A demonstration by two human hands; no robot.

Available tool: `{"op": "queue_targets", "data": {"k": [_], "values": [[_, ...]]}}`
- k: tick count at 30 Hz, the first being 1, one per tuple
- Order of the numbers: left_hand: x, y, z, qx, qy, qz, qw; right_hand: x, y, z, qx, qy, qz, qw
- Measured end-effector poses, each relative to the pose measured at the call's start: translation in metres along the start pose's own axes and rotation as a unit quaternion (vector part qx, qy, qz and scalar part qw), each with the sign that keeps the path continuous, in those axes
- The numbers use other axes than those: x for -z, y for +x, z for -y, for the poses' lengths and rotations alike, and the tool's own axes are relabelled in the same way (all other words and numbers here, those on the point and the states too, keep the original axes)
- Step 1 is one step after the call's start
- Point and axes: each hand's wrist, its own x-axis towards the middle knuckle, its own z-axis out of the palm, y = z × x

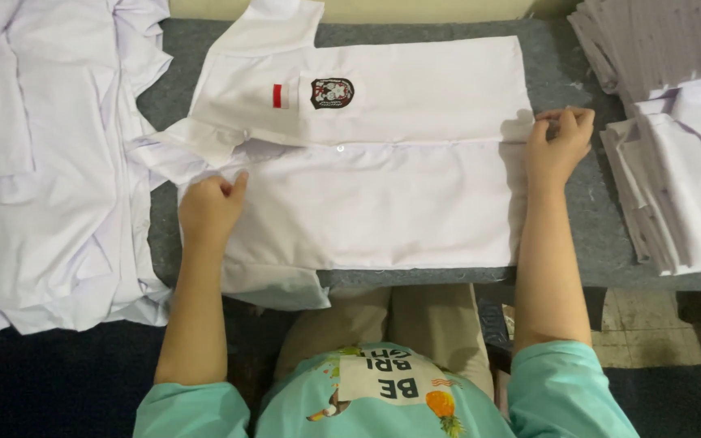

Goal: Folding a white collared shirt on a work table in a factory setting.

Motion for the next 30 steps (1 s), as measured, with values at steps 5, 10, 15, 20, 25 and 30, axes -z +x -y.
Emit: {"op": "queue_targets", "data": {"k": [5, 10, 15, 20, 25, 30], "values": [[0.003, 0.015, 0.035, 0.011, -0.086, -0.032, 0.996, 0.008, -0.013, 0.017, 0.096, -0.018, 0.129, 0.987], [0.0, 0.035, 0.024, -0.156, -0.127, -0.081, 0.976, -0.005, -0.006, -0.002, 0.093, -0.086, 0.174, 0.976], [-0.029, 0.073, 0.05, -0.191, -0.011, -0.09, 0.977, -0.01, -0.008, -0.011, 0.12, -0.099, 0.152, 0.976], [-0.031, 0.093, 0.062, -0.111, -0.014, 0.003, 0.994, -0.01, -0.009, -0.01, 0.12, -0.11, 0.152, 0.975], [-0.047, 0.095, 0.074, -0.109, -0.055, -0.09, 0.988, -0.015, -0.008, -0.017, 0.114, -0.116, 0.142, 0.977], [-0.046, 0.092, 0.067, -0.089, -0.005, -0.164, 0.982, -0.014, -0.006, -0.017, 0.1, -0.118, 0.133, 0.979]]}}
